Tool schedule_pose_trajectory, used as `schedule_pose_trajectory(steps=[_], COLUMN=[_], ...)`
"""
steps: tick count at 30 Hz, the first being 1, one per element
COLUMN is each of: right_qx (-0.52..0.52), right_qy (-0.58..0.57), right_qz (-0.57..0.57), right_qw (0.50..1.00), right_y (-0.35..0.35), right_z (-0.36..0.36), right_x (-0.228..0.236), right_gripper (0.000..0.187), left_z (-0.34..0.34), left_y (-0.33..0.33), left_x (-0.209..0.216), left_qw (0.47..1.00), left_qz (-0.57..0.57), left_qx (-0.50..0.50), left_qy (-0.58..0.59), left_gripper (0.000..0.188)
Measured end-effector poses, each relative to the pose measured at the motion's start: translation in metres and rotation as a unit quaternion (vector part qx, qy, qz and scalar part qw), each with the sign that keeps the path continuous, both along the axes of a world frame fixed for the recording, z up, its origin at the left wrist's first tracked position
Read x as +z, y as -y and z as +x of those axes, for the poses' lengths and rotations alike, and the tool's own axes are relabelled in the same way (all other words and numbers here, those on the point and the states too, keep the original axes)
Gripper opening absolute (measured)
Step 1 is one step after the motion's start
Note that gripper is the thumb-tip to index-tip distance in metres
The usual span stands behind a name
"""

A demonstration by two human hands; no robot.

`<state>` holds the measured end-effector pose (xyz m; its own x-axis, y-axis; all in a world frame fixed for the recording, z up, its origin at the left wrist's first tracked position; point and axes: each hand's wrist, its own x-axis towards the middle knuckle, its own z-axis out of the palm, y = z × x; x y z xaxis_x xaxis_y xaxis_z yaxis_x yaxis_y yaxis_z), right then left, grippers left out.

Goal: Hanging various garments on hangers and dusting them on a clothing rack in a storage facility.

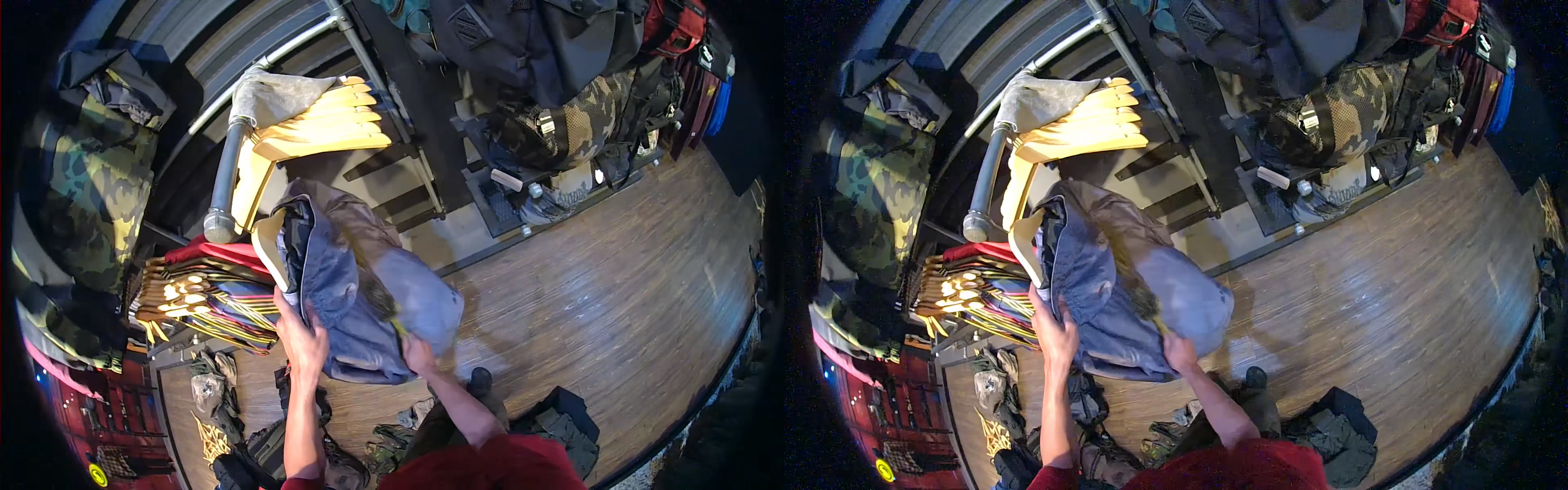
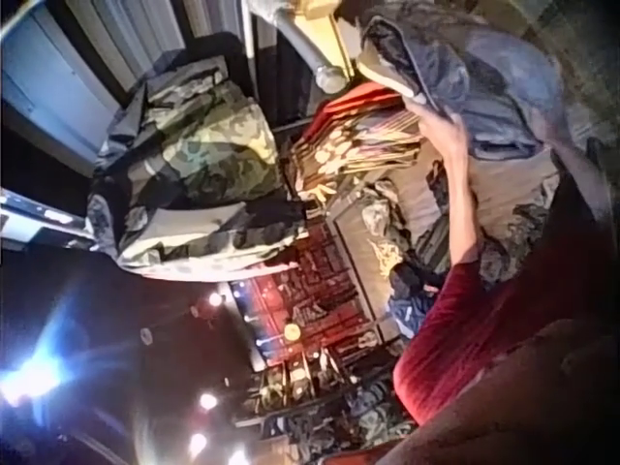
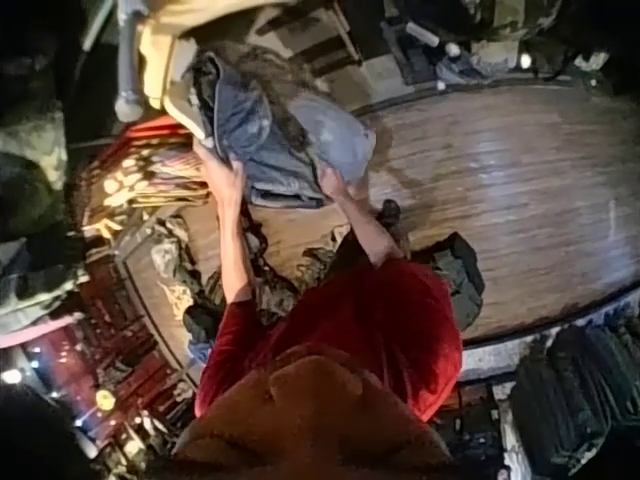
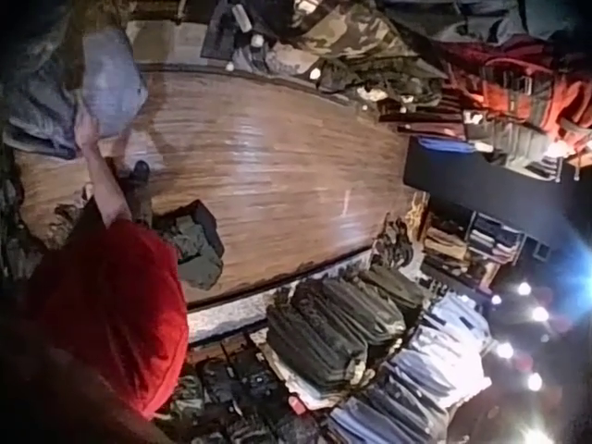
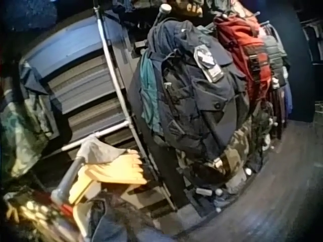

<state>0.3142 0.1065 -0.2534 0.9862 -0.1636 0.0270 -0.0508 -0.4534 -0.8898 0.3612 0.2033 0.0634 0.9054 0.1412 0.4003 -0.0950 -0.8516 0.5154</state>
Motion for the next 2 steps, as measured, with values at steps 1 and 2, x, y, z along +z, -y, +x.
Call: schedule_pose_trajectory(steps=[1, 2], right_qx=[0.03, 0.028], right_qy=[-0.095, -0.092], right_qz=[0.064, 0.066], right_qw=[0.993, 0.993], right_y=[0.0071, 0.0041], right_z=[-0.0121, -0.0086], right_x=[-0.0088, -0.0089], right_gripper=[0.023, 0.023], left_z=[-0.001, -0.0017], left_y=[-0.0053, -0.0073], left_x=[-0.0027, -0.0029], left_qw=[1.0, 1.0], left_qz=[0.001, 0.012], left_qx=[0.022, 0.01], left_qy=[-0.018, -0.017], left_gripper=[0.055, 0.057])
